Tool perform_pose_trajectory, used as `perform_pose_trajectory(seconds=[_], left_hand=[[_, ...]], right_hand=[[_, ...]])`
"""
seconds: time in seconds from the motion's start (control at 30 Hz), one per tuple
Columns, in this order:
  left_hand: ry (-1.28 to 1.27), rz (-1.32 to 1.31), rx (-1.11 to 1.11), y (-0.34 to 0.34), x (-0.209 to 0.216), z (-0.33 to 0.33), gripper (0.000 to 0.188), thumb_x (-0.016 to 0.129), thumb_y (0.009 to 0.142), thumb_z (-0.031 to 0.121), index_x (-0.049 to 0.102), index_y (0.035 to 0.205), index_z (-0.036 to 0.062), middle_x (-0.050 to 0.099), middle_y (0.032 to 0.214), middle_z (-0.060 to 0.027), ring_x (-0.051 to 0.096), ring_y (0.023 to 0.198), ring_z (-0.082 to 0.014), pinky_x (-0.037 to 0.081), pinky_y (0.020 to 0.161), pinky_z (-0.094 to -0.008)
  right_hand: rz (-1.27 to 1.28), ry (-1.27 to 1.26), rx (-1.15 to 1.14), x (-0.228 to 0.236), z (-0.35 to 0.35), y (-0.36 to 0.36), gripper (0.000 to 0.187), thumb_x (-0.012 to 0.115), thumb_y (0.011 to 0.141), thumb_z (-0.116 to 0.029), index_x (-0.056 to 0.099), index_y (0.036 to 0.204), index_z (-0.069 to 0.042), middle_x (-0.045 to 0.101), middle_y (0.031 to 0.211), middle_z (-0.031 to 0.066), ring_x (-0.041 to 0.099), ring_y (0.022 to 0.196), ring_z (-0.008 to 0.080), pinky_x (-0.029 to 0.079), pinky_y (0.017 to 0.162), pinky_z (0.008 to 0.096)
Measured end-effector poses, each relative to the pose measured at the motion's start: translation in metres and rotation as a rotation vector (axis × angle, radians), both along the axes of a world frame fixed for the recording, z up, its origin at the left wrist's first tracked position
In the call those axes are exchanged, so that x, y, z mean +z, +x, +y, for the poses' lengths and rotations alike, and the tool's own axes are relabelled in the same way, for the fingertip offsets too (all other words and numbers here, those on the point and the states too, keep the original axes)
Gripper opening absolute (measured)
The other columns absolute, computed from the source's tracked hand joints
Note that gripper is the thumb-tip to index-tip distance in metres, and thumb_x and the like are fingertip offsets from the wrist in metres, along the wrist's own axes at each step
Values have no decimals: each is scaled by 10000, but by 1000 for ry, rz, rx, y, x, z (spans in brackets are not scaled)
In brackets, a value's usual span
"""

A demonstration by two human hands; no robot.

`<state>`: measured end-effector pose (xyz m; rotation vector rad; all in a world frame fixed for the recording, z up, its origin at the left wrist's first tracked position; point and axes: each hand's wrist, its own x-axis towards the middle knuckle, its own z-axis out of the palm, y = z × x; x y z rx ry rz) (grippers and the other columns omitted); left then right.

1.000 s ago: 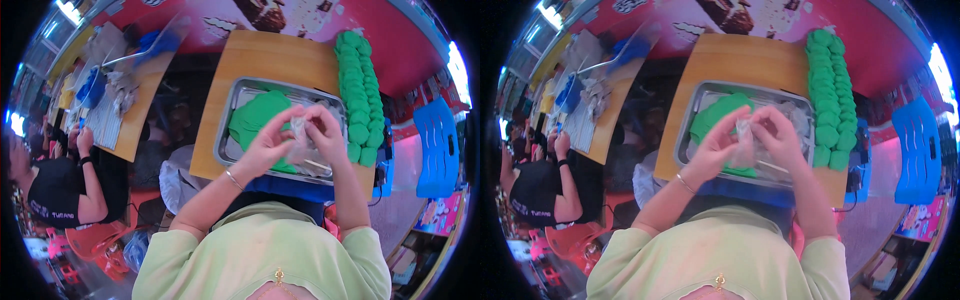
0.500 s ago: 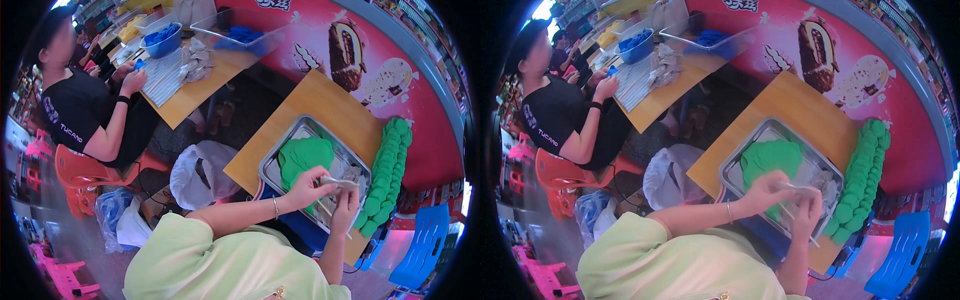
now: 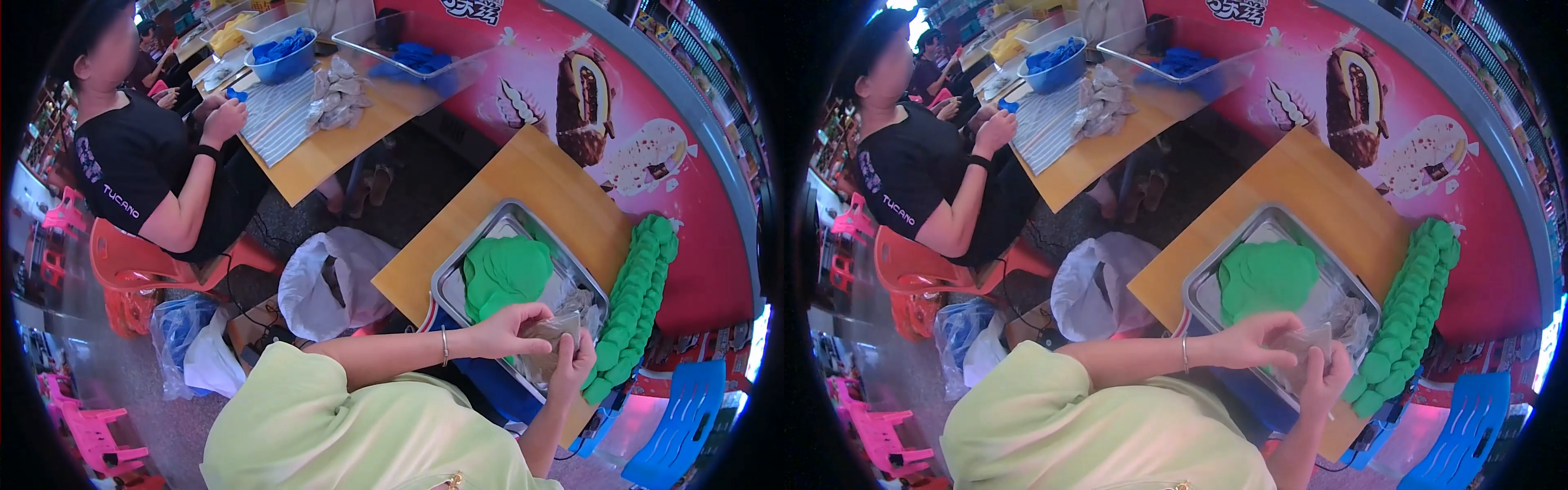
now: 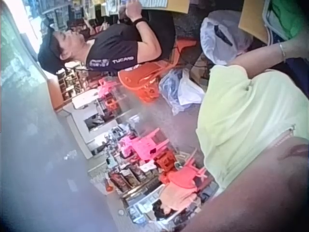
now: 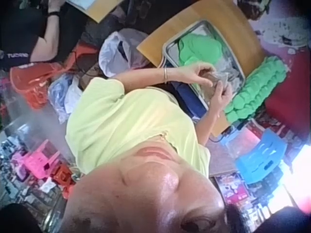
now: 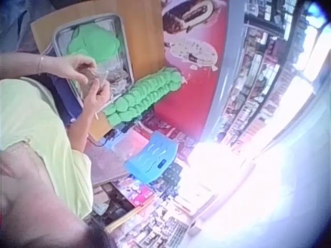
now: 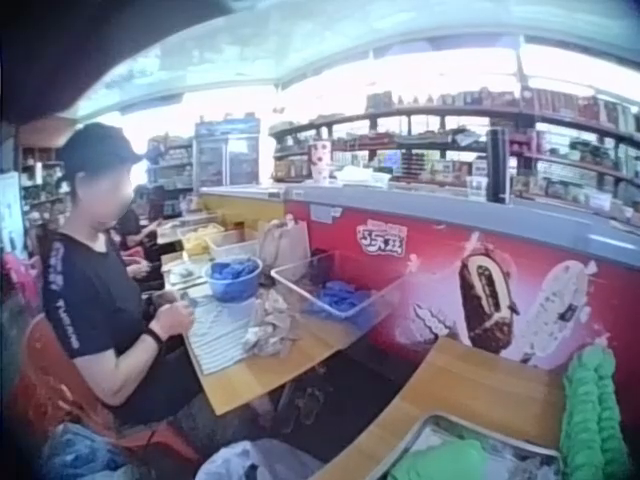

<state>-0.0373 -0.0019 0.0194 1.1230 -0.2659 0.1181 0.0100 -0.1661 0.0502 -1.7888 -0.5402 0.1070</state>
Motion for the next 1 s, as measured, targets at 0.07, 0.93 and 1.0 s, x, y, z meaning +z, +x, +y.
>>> perform_pose_trajectory(seconds=[0.07, 0.93, 1.0], left_hand=[[-18, 27, -21, -1, -1, 1, 165, 578, 904, 165, 520, 999, 44, 537, 883, 34, 480, 808, -40, 418, 700, -206], [-49, 405, -246, 3, 3, 10, 212, 649, 844, 90, 537, 1014, 31, 572, 929, 14, 538, 864, -46, 450, 768, -202], [-21, 408, -123, 2, 5, 6, 169, 637, 854, 95, 541, 977, 31, 566, 899, 17, 520, 830, -40, 442, 725, -197]], right_hand=[[-59, -86, 17, 5, -1, -2, 86, 541, 901, -102, 568, 880, -23, 525, 761, -39, 436, 704, 28, 352, 612, 187], [230, 208, 32, 0, -3, 8, 173, 553, 883, -62, 522, 1049, -23, 540, 919, -1, 505, 839, 77, 422, 749, 216], [444, 423, -29, 0, -1, 7, 163, 552, 890, -82, 521, 1044, -34, 531, 920, -9, 496, 846, 61, 411, 741, 201]])
